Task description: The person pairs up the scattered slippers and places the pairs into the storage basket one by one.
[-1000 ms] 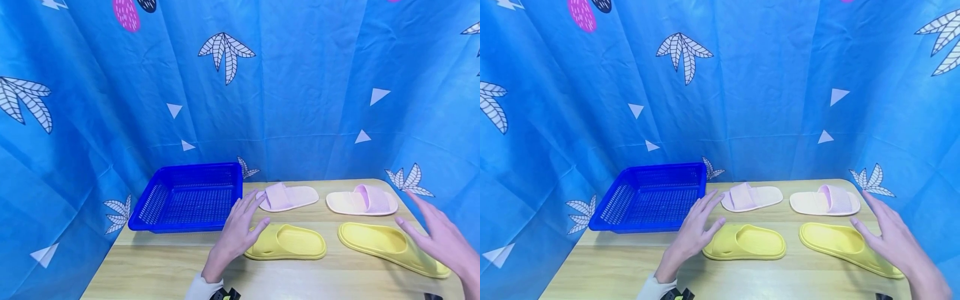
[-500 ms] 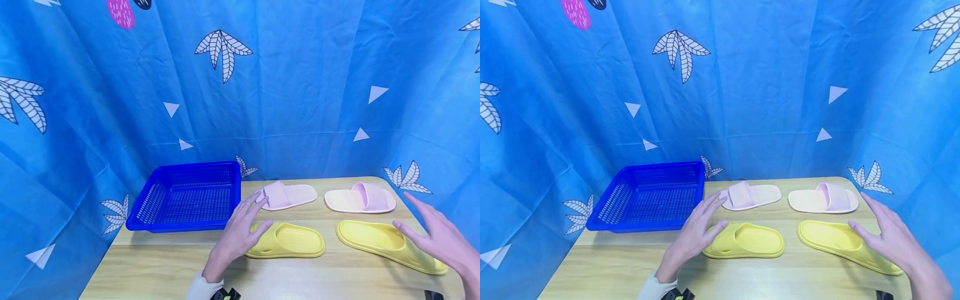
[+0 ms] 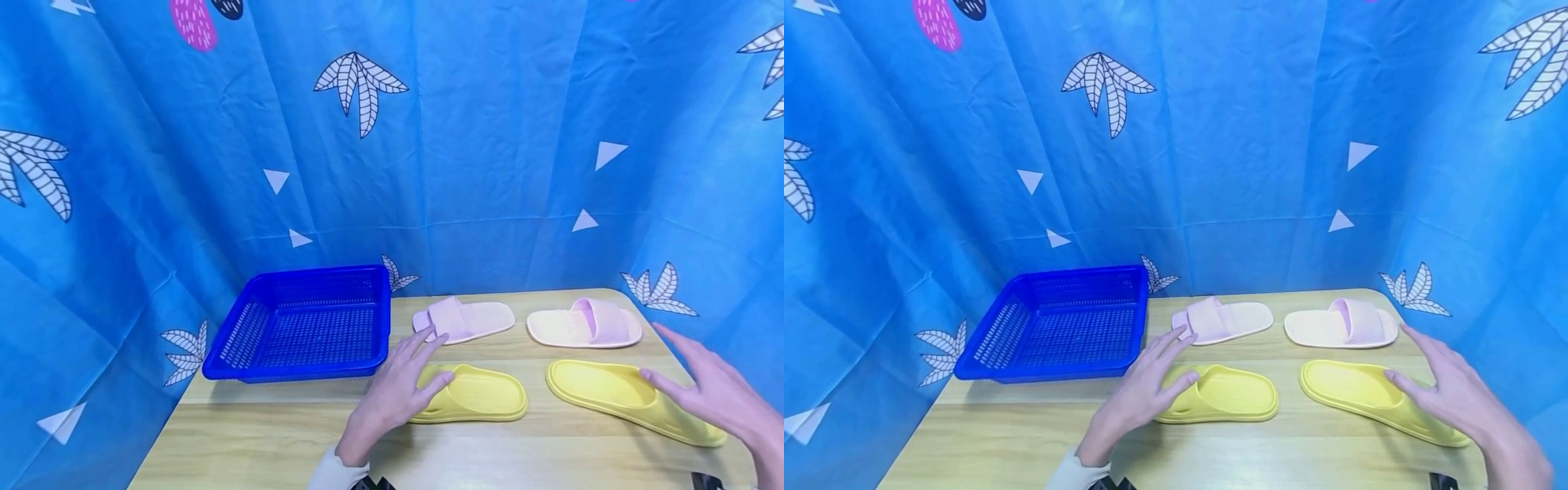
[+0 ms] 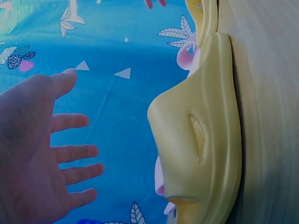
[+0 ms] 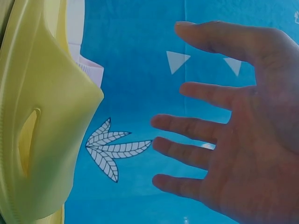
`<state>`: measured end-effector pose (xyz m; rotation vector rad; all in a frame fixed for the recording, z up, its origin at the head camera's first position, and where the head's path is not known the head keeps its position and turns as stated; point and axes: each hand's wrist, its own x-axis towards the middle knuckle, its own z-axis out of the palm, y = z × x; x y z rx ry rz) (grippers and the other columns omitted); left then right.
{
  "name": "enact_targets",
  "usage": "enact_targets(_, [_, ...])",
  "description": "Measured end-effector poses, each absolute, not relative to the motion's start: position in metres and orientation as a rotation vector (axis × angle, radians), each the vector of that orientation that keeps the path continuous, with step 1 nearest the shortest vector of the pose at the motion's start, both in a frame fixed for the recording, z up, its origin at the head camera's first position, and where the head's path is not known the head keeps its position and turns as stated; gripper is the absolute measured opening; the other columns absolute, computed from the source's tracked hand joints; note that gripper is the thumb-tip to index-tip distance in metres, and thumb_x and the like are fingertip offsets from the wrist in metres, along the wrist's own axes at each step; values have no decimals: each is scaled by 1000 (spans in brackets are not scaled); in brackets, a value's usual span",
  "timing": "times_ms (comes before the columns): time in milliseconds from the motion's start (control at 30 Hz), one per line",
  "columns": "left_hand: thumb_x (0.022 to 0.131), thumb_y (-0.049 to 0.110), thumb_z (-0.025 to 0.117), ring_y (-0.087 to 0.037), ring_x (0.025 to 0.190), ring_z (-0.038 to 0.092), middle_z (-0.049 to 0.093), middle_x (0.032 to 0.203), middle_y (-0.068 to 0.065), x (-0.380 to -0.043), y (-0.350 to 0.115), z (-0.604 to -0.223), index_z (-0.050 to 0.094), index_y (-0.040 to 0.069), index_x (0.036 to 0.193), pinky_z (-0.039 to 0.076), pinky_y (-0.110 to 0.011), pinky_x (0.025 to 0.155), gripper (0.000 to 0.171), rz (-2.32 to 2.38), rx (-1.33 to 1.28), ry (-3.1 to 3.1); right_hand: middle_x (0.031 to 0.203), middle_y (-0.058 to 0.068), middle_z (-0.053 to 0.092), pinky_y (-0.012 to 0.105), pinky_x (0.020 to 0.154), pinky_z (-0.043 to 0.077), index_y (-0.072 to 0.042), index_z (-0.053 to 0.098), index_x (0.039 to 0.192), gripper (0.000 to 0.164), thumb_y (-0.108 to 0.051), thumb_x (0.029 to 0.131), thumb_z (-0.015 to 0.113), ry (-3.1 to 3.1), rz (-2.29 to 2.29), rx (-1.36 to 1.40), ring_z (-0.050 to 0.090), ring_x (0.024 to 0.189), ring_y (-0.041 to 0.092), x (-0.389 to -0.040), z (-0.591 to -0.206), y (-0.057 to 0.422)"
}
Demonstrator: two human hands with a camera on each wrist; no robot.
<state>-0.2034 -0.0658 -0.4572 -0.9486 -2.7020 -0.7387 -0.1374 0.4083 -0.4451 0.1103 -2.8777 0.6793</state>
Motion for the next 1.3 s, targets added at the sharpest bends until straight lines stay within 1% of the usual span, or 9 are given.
enact_targets(133, [103, 66, 39, -36, 145, 39, 36, 164, -6, -203, -64, -460, 38, 31, 159, 33, -60, 114, 66, -721, -961, -2729, 149, 45, 30, 80, 89, 28, 1, 17, 162, 90, -34, 98, 69, -2882, 686, 138, 28, 129, 70, -137, -448, 409])
enact_targets(267, [103, 63, 43, -35, 145, 40, 35, 164, -6, -203, -63, -463, 39, 30, 159, 34, -61, 113, 65, -726, -982, -2734, 148, 44, 33, 80, 89, 28, 3, 20, 161, 89, -33, 97, 70, -2884, 704, 151, 30, 129, 70, -137, -451, 411])
enact_targets(367, [103, 63, 44, -34, 144, 41, 36, 163, -7, -203, -62, -464, 42, 27, 158, 35, -60, 113, 66, -719, -1000, -2727, 148, 44, 33, 82, 89, 27, 4, 21, 160, 88, -35, 97, 70, -2911, 707, 142, 30, 128, 70, -138, -452, 412])
enact_targets(500, [102, 64, 45, -33, 144, 42, 36, 163, -7, -202, -61, -465, 43, 27, 157, 36, -59, 112, 66, -700, -1017, -2732, 147, 45, 33, 83, 88, 27, 4, 23, 159, 89, -38, 96, 71, -2962, 705, 133, 31, 127, 70, -139, -454, 414])
enact_targets(600, [102, 64, 45, -34, 144, 42, 35, 164, -6, -202, -60, -467, 42, 28, 157, 35, -60, 112, 66, -688, -1021, -2752, 146, 45, 34, 83, 88, 28, 3, 24, 159, 90, -37, 94, 73, -2973, 709, 147, 32, 126, 70, -139, -457, 415])
enact_targets(767, [101, 64, 48, -33, 145, 41, 34, 164, -4, -202, -59, -470, 40, 28, 158, 35, -58, 113, 68, -675, -1034, -2782, 144, 46, 37, 82, 88, 31, 6, 30, 155, 90, -38, 92, 76, -2993, 690, 154, 35, 124, 69, -141, -462, 416])
enact_targets(933, [100, 65, 48, -31, 145, 41, 35, 164, -3, -203, -56, -473, 39, 27, 159, 33, -57, 115, 70, -678, -1062, -2792, 142, 47, 36, 82, 87, 32, 8, 32, 153, 90, -41, 91, 76, -3034, 691, 145, 36, 123, 69, -143, -464, 419])
enact_targets(1067, [99, 69, 45, -31, 145, 42, 36, 163, -4, -203, -54, -476, 40, 27, 158, 34, -56, 115, 73, -666, -1061, -2799, 143, 47, 37, 81, 87, 33, 9, 34, 152, 90, -40, 91, 77, -3037, 722, 147, 36, 123, 69, -143, -467, 419])
enact_targets(1300, [96, 73, 48, -34, 144, 41, 38, 162, -9, -204, -51, -484, 41, 25, 158, 31, -58, 116, 79, -648, -1093, -2812, 140, 48, 39, 79, 87, 36, 12, 39, 147, 88, -36, 86, 81, -3049, 746, 180, 39, 120, 69, -143, -471, 418])
